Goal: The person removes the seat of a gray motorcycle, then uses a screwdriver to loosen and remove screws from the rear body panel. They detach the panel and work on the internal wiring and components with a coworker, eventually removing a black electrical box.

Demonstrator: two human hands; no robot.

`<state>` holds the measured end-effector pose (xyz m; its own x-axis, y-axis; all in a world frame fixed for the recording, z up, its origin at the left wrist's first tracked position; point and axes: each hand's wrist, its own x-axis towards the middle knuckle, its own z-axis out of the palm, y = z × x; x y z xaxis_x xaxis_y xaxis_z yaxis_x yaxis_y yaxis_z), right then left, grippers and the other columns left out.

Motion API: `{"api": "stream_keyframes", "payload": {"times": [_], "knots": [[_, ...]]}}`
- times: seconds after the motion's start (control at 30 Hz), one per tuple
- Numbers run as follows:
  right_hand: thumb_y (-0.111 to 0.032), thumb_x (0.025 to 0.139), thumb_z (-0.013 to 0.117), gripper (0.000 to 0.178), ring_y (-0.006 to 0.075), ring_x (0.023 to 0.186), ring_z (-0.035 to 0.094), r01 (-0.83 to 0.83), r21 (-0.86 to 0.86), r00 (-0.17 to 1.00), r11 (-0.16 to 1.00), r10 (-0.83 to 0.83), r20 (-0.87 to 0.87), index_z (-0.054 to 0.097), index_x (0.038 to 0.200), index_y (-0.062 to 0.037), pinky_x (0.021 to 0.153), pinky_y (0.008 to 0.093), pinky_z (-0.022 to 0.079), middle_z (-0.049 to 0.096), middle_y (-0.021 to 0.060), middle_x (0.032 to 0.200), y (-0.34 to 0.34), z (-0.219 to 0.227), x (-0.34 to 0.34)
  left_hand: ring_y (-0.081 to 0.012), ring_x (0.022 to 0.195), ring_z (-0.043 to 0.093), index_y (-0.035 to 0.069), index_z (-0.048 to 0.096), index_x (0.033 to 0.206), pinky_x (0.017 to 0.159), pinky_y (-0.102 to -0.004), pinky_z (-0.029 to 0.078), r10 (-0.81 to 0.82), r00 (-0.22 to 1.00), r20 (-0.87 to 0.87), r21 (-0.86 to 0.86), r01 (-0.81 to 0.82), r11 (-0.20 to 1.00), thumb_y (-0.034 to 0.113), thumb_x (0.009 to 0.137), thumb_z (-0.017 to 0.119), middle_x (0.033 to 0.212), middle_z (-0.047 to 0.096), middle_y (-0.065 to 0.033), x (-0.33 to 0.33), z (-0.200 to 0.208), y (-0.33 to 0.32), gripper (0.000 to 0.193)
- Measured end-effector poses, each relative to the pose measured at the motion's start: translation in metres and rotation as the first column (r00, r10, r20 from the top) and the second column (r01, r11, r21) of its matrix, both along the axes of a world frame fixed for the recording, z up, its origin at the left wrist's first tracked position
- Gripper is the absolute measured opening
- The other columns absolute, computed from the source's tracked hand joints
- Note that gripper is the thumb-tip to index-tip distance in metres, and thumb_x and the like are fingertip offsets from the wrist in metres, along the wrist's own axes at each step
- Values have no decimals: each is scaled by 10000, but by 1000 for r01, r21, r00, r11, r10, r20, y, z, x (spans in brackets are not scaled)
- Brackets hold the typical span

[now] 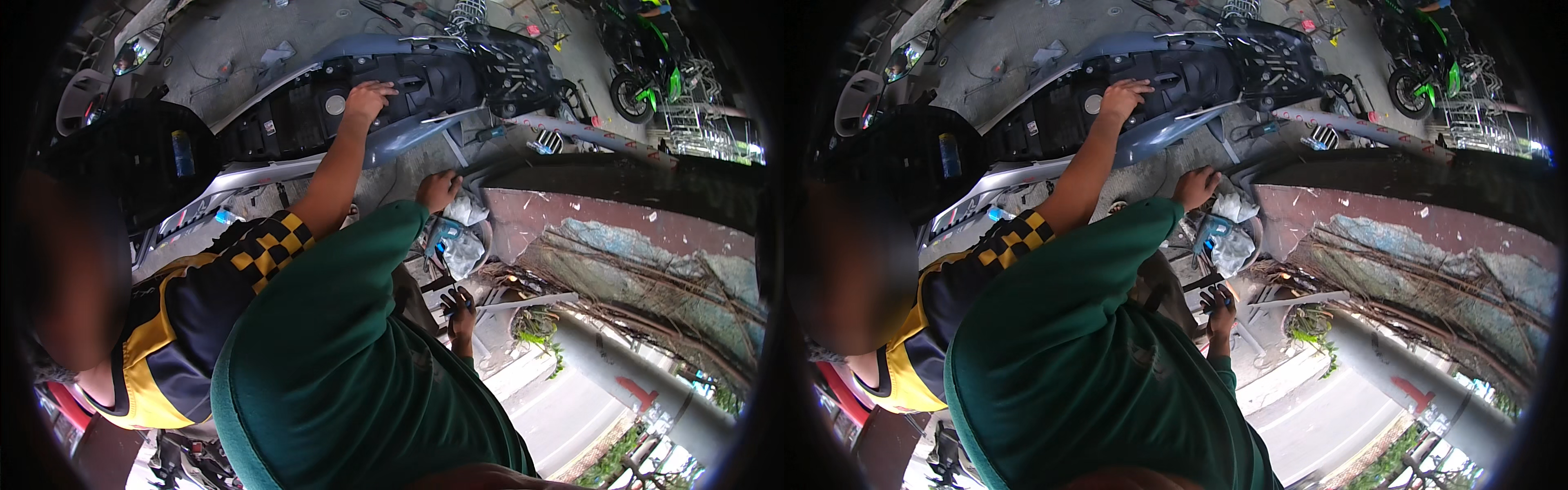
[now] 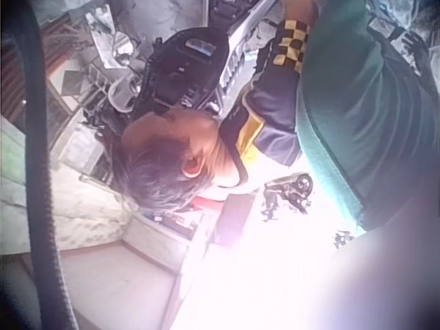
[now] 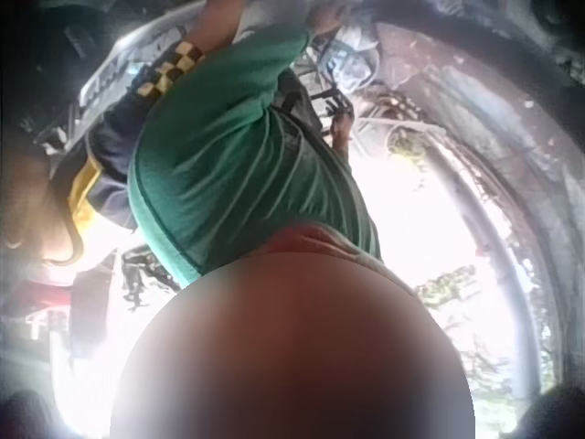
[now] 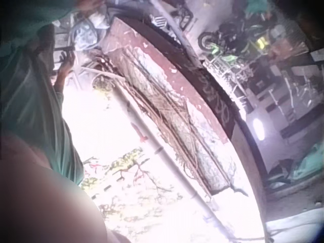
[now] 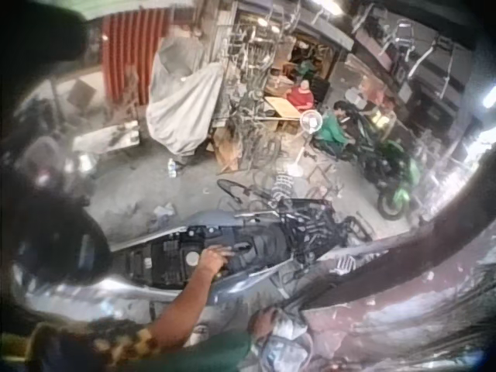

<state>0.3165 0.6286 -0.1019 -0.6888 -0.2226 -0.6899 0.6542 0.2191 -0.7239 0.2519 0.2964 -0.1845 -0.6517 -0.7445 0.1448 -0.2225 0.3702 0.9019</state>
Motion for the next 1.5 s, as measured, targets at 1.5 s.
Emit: {"api": "stream_keyframes", "payload": {"times": [1.5], "knots": [[72, 860, 596, 226, 157, 759, 722, -850, 500, -257, 167, 698, -669, 701, 1037, -21, 716, 282, 542, 729, 101, 817, -461, 231, -261, -383, 707, 733, 28, 620, 979, 650, -504, 588, 353, 649, 674, -148, -349, 925, 299, 980, 514, 775, 730, -203, 83, 88, -174, 292]]}}
